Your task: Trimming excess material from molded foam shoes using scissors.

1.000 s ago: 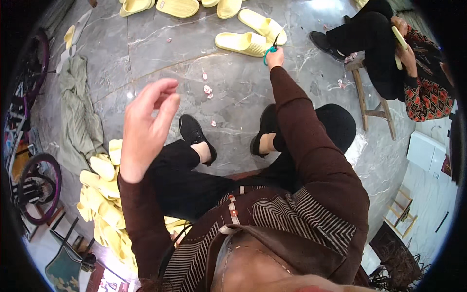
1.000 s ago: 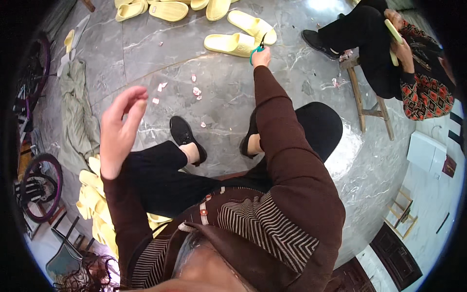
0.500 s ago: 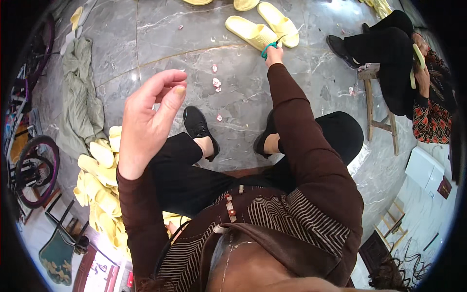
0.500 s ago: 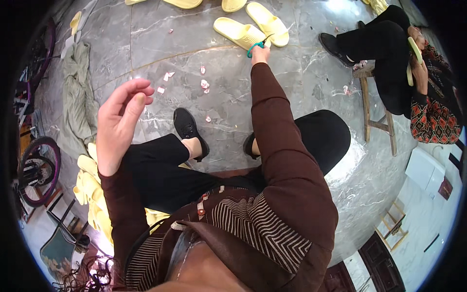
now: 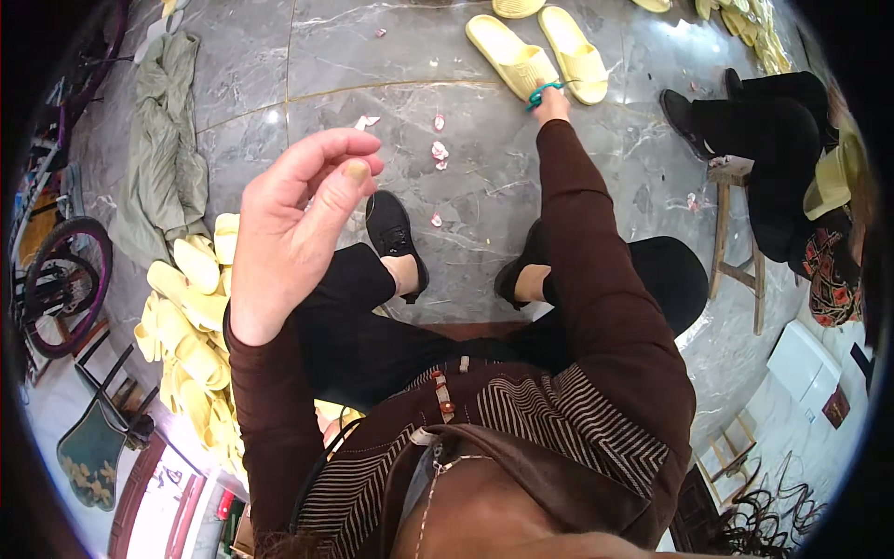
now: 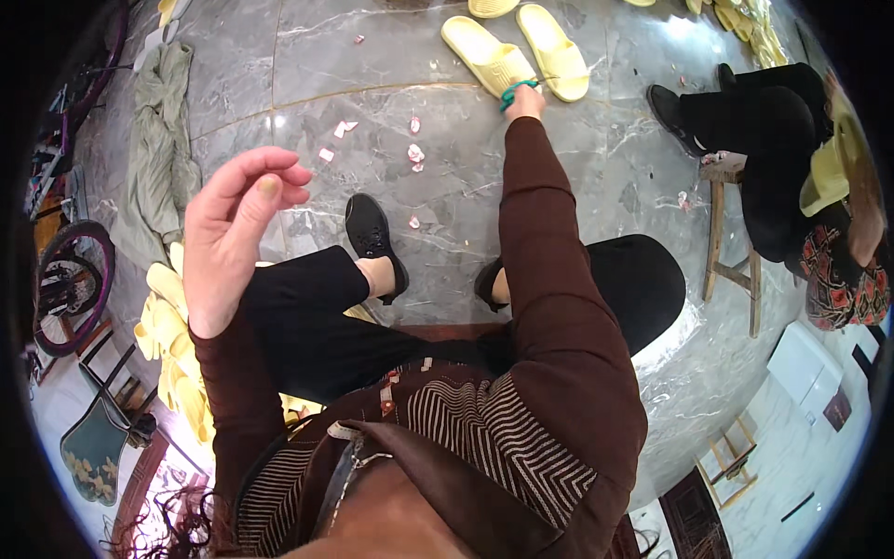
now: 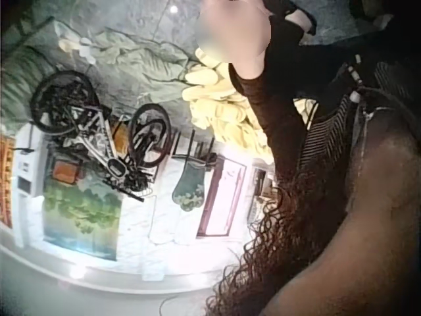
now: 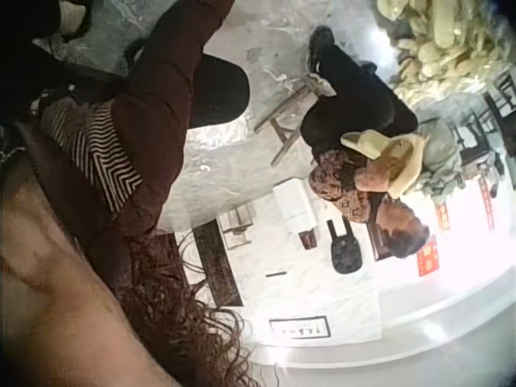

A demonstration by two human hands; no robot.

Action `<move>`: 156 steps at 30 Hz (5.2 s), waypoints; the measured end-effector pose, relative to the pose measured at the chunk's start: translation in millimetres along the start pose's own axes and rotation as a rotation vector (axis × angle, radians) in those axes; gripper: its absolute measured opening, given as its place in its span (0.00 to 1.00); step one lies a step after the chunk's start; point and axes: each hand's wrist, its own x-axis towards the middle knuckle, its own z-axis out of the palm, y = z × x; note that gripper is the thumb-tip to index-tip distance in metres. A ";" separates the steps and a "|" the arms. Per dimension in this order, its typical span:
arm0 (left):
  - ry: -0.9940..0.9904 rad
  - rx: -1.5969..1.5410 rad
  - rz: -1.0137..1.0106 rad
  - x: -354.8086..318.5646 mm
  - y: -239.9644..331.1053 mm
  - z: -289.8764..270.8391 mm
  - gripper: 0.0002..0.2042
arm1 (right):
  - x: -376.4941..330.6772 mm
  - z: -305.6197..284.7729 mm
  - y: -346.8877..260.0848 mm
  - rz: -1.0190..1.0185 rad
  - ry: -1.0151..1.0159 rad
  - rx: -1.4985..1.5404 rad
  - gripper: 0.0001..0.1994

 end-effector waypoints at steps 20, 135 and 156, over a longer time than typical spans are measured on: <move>-0.043 0.420 -0.463 65.1 -333.5 61.3 0.20 | -259.6 -80.3 107.2 -0.026 -0.324 -0.567 0.19; -0.036 0.624 0.392 -10.9 -176.8 95.8 0.12 | -220.4 -67.4 -146.0 -0.067 -0.901 -0.787 0.23; 0.432 -0.316 -0.172 -2.4 -193.3 52.2 0.24 | -207.2 -84.1 -181.9 -0.047 -0.669 -0.468 0.20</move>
